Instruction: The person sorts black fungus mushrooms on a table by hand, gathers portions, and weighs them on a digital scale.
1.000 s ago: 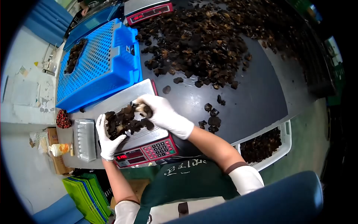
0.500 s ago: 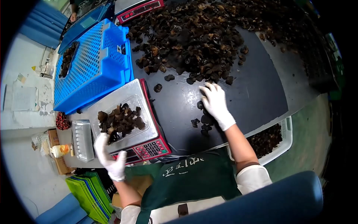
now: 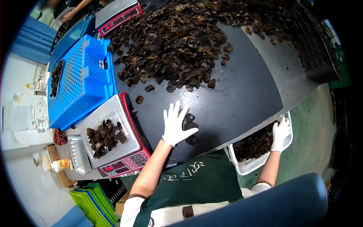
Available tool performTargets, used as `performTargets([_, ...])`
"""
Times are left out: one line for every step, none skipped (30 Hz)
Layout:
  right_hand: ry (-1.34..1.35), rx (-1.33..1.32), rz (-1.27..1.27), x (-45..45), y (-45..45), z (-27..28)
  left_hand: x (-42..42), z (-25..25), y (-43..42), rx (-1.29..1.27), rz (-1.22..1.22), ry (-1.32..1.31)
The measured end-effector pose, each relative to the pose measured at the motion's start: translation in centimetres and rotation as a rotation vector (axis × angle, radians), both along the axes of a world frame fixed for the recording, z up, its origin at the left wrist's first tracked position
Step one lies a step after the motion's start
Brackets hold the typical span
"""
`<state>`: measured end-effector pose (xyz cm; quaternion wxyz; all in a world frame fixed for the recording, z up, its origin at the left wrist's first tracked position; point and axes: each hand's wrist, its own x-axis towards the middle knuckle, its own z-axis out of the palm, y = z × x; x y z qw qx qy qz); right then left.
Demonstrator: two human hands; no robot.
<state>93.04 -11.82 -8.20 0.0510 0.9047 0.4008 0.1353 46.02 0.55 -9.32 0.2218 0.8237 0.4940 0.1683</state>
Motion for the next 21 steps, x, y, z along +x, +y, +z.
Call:
performTargets([-0.007,0.121,0.088,0.2,0.2,-0.6,0.6,-0.2,-0.3,0.004,-0.067,0.026])
performTargets([0.075,0.222,0.211,-1.2,1.7,0.2,1.1,0.4,-0.8,0.008,-0.128,0.027])
performTargets([0.159,0.324,0.334,-2.8,3.6,0.7,1.3,0.4,-1.4,0.073,-0.174,-0.018])
performTargets([0.242,0.375,0.403,-5.0,5.6,0.8,1.4,0.6,-2.1,0.09,-0.243,-0.054])
performTargets([0.326,0.428,0.473,-7.2,7.6,0.9,1.4,0.9,-2.8,0.107,-0.312,-0.089])
performTargets([0.389,0.446,0.55,-9.4,9.6,0.9,1.3,0.5,-3.7,0.116,-0.363,-0.104])
performTargets([0.452,0.464,0.63,-11.4,11.6,0.8,1.1,-0.1,-4.7,0.124,-0.41,-0.118])
performTargets([0.536,0.478,0.699,-13.3,13.5,0.5,1.0,-0.3,-5.7,0.183,-0.423,-0.1])
performTargets([0.622,0.489,0.772,-15.0,15.2,0.1,1.0,0.4,-6.2,0.253,-0.409,-0.107])
performTargets([0.672,0.481,0.786,-16.8,16.8,-0.4,0.9,0.1,-6.7,0.254,-0.403,-0.117])
performTargets([0.725,0.473,0.804,-18.4,18.3,-1.1,0.6,-0.3,-7.1,0.255,-0.393,-0.124])
performTargets([0.755,0.456,0.828,-19.8,19.7,-1.6,0.5,-0.5,-7.3,0.28,-0.383,-0.141])
performTargets([0.72,0.506,0.878,-21.0,20.8,-2.0,0.4,-0.7,-7.5,0.274,-0.371,-0.135])
performTargets([0.726,0.444,0.876,-22.0,21.5,-2.0,0.1,-0.5,-7.4,0.234,-0.357,-0.116])
performTargets([0.733,0.383,0.88,-22.6,22.2,-2.2,-0.1,-0.2,-7.3,0.193,-0.338,-0.095])
performTargets([0.715,0.381,0.862,-23.1,22.9,-2.9,-0.1,-0.8,-7.6,0.159,-0.275,-0.145])
performTargets([0.718,0.409,0.867,-23.2,23.2,-3.2,-0.1,-1.5,-7.8,0.131,-0.212,-0.2])
performTargets([0.742,0.405,0.836,-23.1,23.5,-3.4,-0.3,-1.5,-8.0,0.11,-0.152,-0.252])
performTargets([0.742,0.39,0.788,-22.9,23.7,-3.7,-0.6,-1.4,-8.4,0.092,-0.097,-0.31])
performTargets([0.738,0.417,0.798,-22.8,23.7,-3.8,-1.1,-1.6,-8.9,0.055,-0.06,-0.362])
performTargets([0.791,0.388,0.754,-22.8,23.5,-3.1,-1.9,-0.7,-9.2,0.05,-0.036,-0.426])
